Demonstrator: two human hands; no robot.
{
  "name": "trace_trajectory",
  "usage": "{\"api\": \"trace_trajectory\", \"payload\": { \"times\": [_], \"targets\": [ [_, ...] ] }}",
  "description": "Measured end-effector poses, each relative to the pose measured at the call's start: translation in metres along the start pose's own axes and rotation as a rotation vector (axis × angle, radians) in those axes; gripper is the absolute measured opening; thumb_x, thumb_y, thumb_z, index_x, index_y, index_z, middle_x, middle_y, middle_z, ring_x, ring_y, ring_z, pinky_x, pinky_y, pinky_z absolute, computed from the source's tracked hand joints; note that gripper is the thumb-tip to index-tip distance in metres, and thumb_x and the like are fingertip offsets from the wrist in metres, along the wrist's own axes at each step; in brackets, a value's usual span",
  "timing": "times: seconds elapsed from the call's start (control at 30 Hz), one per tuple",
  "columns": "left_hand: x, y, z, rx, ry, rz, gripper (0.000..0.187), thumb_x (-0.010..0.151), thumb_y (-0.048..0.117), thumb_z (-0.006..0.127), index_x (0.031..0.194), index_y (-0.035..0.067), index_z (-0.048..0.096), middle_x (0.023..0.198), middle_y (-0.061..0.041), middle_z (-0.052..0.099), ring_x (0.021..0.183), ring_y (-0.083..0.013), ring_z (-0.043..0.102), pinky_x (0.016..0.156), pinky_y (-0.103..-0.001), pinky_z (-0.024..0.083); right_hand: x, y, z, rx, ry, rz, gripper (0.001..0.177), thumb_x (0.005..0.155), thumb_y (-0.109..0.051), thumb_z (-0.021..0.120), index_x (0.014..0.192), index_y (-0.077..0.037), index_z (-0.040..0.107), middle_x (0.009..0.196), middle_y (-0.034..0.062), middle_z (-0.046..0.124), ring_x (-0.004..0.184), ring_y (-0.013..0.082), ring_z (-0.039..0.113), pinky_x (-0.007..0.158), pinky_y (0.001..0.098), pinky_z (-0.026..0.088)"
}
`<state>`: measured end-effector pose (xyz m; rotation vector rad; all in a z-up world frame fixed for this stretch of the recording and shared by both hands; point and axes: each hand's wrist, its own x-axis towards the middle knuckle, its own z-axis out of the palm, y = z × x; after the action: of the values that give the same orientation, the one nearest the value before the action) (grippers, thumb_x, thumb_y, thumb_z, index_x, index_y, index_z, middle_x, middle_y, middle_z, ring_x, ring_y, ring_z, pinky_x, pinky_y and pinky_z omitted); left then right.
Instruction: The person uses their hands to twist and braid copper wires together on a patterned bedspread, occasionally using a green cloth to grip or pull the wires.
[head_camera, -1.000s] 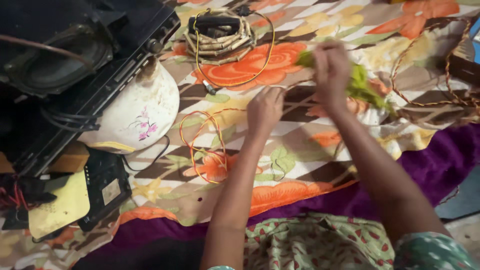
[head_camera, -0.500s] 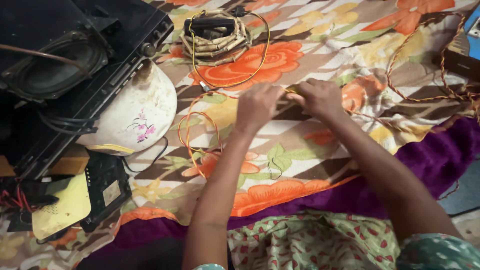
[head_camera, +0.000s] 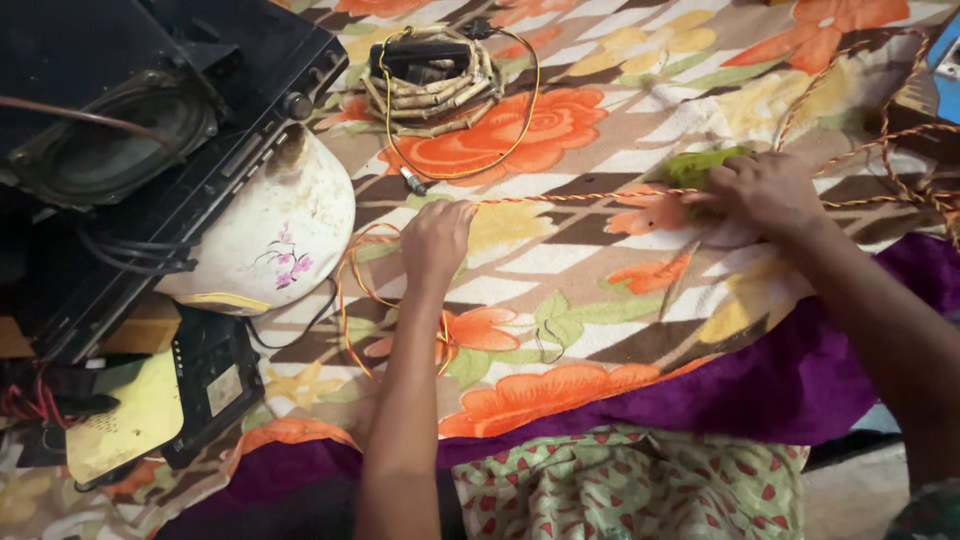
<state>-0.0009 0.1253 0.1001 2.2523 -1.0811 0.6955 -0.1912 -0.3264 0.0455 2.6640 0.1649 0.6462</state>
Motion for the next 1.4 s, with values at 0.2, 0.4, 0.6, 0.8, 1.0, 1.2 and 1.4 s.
{"api": "trace_trajectory", "payload": {
  "times": [0.2, 0.4, 0.6, 0.8, 1.0, 1.2, 1.4],
  "targets": [
    [0.009, -0.005, 0.004, 0.077, -0.145, -0.071, 0.032, 0.088, 0.03, 0.076, 0.112, 0.009, 0.072, 0.113, -0.01, 0.072, 0.112, -0.0309, 0.064, 0.103, -0.049, 0.044, 0.073, 0.001, -0.055, 0.03, -0.09, 0.029, 0.036, 0.098, -0.053, 0.058, 0.096, -0.02, 0.071, 0.095, 0.0047, 0.074, 0.069, 0.0224, 0.07, 0.057, 0.0367, 0.052],
    [0.044, 0.032, 0.062, -0.043, -0.052, 0.175, 0.066, 0.09, 0.048, 0.076, 0.142, 0.011, 0.061, 0.144, -0.012, 0.06, 0.137, -0.0298, 0.049, 0.117, -0.054, 0.027, 0.122, -0.015, -0.068, 0.14, 0.124, -0.002, 0.043, 0.104, -0.053, 0.066, 0.081, -0.016, 0.067, 0.074, 0.0047, 0.066, 0.068, 0.025, 0.066, 0.059, 0.0383, 0.048],
    [0.056, 0.048, 0.077, -0.11, -0.06, 0.098, 0.057, 0.081, 0.046, 0.08, 0.127, 0.014, 0.068, 0.121, -0.007, 0.07, 0.125, -0.0292, 0.056, 0.114, -0.058, 0.03, 0.116, -0.022, -0.075, 0.3, 0.045, 0.093, 0.048, 0.1, -0.048, 0.072, 0.069, -0.012, 0.063, 0.065, 0.0063, 0.062, 0.058, 0.0286, 0.061, 0.056, 0.0411, 0.047],
    [0.046, 0.04, 0.106, -0.333, -0.457, -0.09, 0.037, 0.099, 0.045, 0.074, 0.101, 0.008, 0.078, 0.096, -0.01, 0.075, 0.093, -0.0292, 0.071, 0.082, -0.041, 0.053, 0.095, 0.027, -0.043, 0.68, 0.03, 0.506, 0.036, 0.111, -0.043, 0.07, 0.095, -0.011, 0.076, 0.072, 0.008, 0.067, 0.06, 0.0238, 0.066, 0.062, 0.0386, 0.051],
    [0.0, 0.03, 0.137, -0.854, -0.442, -0.386, 0.026, 0.102, 0.03, 0.058, 0.112, 0.01, 0.072, 0.078, -0.008, 0.077, 0.07, -0.0158, 0.075, 0.064, -0.032, 0.058, 0.093, 0.126, 0.053, 0.458, 0.514, 0.681, 0.035, 0.103, -0.037, 0.064, 0.097, -0.003, 0.071, 0.084, 0.0142, 0.07, 0.074, 0.0339, 0.062, 0.075, 0.0432, 0.052],
    [-0.003, 0.046, 0.138, -0.568, -0.208, -0.479, 0.026, 0.104, 0.029, 0.057, 0.106, 0.01, 0.074, 0.078, -0.012, 0.076, 0.073, -0.0243, 0.076, 0.065, -0.038, 0.056, 0.1, 0.057, -0.005, 0.607, 0.917, 0.563, 0.039, 0.113, -0.018, 0.071, 0.129, 0.014, 0.056, 0.123, 0.0282, 0.066, 0.113, 0.0377, 0.066, 0.095, 0.0485, 0.051],
    [-0.005, 0.06, 0.118, -0.691, -0.059, -0.35, 0.025, 0.101, 0.026, 0.057, 0.115, 0.013, 0.073, 0.089, -0.014, 0.073, 0.079, -0.032, 0.075, 0.065, -0.043, 0.057, 0.125, -0.174, -0.076, 0.587, 0.399, 0.305, 0.026, 0.092, -0.013, 0.068, 0.118, -0.012, 0.075, 0.1, 0.0124, 0.063, 0.089, 0.0328, 0.062, 0.074, 0.0436, 0.049]
  ]
}}
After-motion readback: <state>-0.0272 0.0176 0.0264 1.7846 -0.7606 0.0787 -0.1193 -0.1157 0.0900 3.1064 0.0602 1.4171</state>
